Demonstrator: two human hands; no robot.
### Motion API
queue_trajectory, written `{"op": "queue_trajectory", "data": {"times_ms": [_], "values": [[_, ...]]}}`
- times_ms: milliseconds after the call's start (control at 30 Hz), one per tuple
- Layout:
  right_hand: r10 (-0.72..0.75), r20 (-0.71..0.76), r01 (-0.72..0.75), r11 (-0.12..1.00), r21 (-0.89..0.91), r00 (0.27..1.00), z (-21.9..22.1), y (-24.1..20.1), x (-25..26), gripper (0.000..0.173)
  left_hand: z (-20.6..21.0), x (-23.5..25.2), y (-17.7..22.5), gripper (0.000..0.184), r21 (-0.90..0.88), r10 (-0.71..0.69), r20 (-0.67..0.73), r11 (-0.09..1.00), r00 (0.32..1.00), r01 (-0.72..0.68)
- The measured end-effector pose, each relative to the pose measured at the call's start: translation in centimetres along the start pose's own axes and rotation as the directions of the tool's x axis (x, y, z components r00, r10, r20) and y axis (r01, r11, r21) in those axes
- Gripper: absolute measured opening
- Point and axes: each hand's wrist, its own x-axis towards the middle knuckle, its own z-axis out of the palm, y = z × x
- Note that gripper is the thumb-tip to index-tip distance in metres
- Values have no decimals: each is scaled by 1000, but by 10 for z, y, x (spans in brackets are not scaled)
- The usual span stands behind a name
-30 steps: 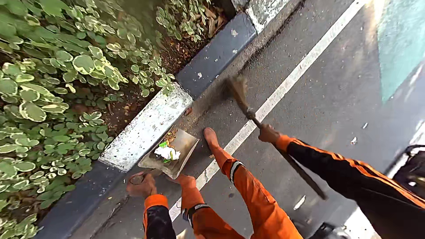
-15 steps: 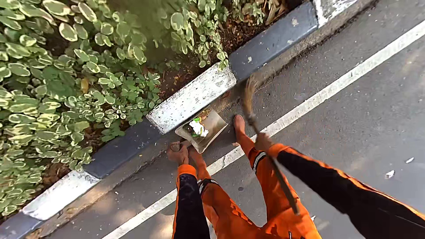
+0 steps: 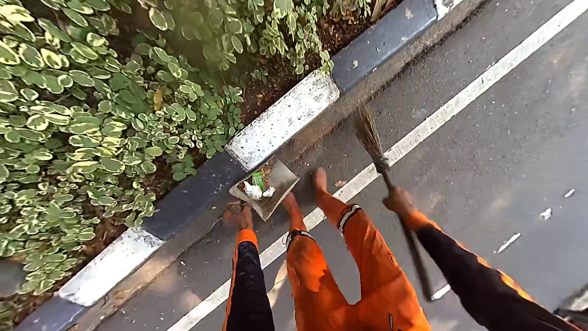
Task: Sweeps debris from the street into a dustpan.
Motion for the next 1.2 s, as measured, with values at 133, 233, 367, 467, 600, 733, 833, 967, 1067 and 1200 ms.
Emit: {"op": "queue_trajectory", "data": {"times_ms": [133, 233, 367, 467, 600, 733, 833, 967, 1067, 1200], "values": [[-167, 239, 177, 984, -22, 957, 77, -91, 1, 61, 7, 16, 33, 34, 66, -55, 39, 996, 998, 52], [-190, 473, 140, 980, 139, 860, 67, -46, -54, 21, 11, 18, 39, 34, 64, -67, 24, 996, 997, 65], [-32, 533, -222, 886, 406, 846, 64, 96, -117, 7, 16, 19, 32, 35, 85, -13, -32, 996, 999, 15], [211, 375, -363, 842, 400, 903, 92, 144, -91, 17, 19, 19, 31, 33, 56, 12, -64, 998, 998, -8], [169, 461, -415, 755, 507, 871, 138, 60, -26, 10, 22, 23, 30, 30, 56, -2, -42, 998, 999, 4], [-112, 575, -332, 722, 608, 811, 123, 30, -67, 6, 16, 28, 31, 32, 92, -28, -22, 995, 999, 30], [-165, 559, -287, 722, 630, 812, 67, 62, -105, 11, 16, 32, 15, 33, 64, -15, -57, 998, 998, 19], [133, 154, -177, 927, 330, 979, 18, 36, -60, 18, 8, 35, -9, 32, 16, -42, -41, 999, 998, 43], [112, -84, -103, 989, 103, 990, 49, -40, 14, 46, 2, 34, -48, 29, -102, -32, -21, 994, 999, 30], [-177, 127, 187, 980, -72, 976, 180, -157, -19, 82, -14, 39, -108, 27, -265, 37, -58, 963, 998, -51]]}}
